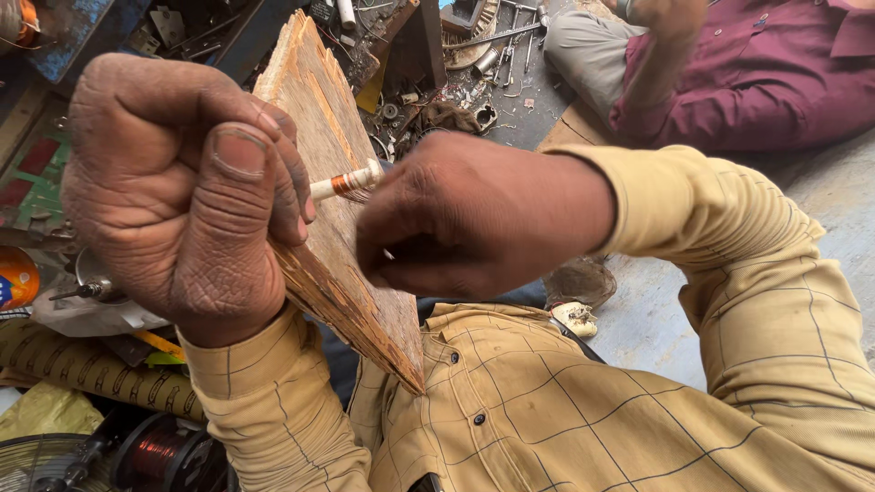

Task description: The person winds copper wire around a small cylindrical core mounted on a wooden board. They repeatedly wrap the wire by hand, occasionally pausing to adjust the coil or the board.

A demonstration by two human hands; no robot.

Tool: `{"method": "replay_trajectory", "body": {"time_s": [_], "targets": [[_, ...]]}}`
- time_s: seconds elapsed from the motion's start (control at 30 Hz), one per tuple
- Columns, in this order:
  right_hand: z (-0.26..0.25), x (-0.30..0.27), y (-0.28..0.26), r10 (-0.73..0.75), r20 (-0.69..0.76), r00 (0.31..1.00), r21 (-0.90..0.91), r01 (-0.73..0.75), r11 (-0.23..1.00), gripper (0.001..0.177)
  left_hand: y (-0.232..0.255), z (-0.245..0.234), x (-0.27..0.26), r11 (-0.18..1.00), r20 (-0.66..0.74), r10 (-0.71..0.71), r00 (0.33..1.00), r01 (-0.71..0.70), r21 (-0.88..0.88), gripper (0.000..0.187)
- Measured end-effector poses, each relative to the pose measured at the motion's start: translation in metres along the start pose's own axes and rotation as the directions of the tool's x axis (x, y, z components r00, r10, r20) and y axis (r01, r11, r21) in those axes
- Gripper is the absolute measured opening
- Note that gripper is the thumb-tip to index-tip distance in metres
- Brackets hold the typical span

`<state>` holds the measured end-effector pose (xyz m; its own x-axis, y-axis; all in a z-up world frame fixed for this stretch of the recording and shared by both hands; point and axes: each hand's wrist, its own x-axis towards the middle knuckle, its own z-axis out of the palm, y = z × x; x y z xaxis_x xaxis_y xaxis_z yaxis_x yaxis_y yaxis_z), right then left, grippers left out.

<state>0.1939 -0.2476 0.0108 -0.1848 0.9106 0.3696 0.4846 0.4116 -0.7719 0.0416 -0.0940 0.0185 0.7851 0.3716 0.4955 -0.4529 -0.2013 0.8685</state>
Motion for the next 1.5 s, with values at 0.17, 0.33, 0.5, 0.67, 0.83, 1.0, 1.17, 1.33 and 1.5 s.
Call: {"method": "replay_trajectory", "body": {"time_s": [0.17,0.33,0.5,0.67,0.83,1.0,1.17,1.33,1.5], "targets": [[-0.004,0.007,0.004,-0.092,-0.17,0.981,-0.44,0.008,0.898,0.011,0.002,0.005,0.001,0.999,-0.036,-0.017,0.999,0.018,0.031,0.026],[-0.015,0.01,0.08,0.053,-0.252,0.966,0.059,-0.039,0.997,0.016,0.004,0.001,0.003,0.999,-0.04,-0.025,0.999,0.026,0.027,0.024],[0.03,-0.016,0.179,0.532,-0.108,0.84,0.402,-0.453,0.796,0.022,0.001,-0.007,-0.007,1.0,-0.065,-0.028,0.998,0.029,0.006,0.02],[0.113,-0.072,0.257,0.668,0.0,0.744,0.446,-0.598,0.666,0.022,-0.011,-0.022,-0.009,0.999,-0.004,0.025,1.0,-0.025,-0.042,0.027],[0.18,-0.112,0.291,0.821,0.057,0.567,0.537,-0.711,0.454,0.023,-0.025,-0.03,-0.011,0.996,0.023,0.078,0.997,-0.077,-0.047,0.033],[0.2,-0.131,0.239,0.685,-0.164,0.71,0.365,-0.601,0.711,0.024,-0.025,-0.031,-0.015,0.996,0.018,0.07,0.997,-0.069,-0.049,0.033],[0.151,-0.117,0.147,0.438,0.014,0.899,0.019,-0.439,0.898,0.017,-0.015,-0.023,-0.015,0.997,-0.017,0.001,1.0,-0.002,-0.073,0.033],[0.07,-0.069,0.099,0.369,0.169,0.914,-0.021,-0.371,0.928,0.015,-0.002,-0.012,-0.007,0.999,-0.01,-0.05,0.999,0.05,-0.004,0.029],[0.035,-0.034,0.068,0.354,0.34,0.871,0.078,-0.402,0.912,0.017,0.0,-0.008,-0.006,0.995,0.015,-0.067,0.998,0.068,-0.077,0.013]]}}
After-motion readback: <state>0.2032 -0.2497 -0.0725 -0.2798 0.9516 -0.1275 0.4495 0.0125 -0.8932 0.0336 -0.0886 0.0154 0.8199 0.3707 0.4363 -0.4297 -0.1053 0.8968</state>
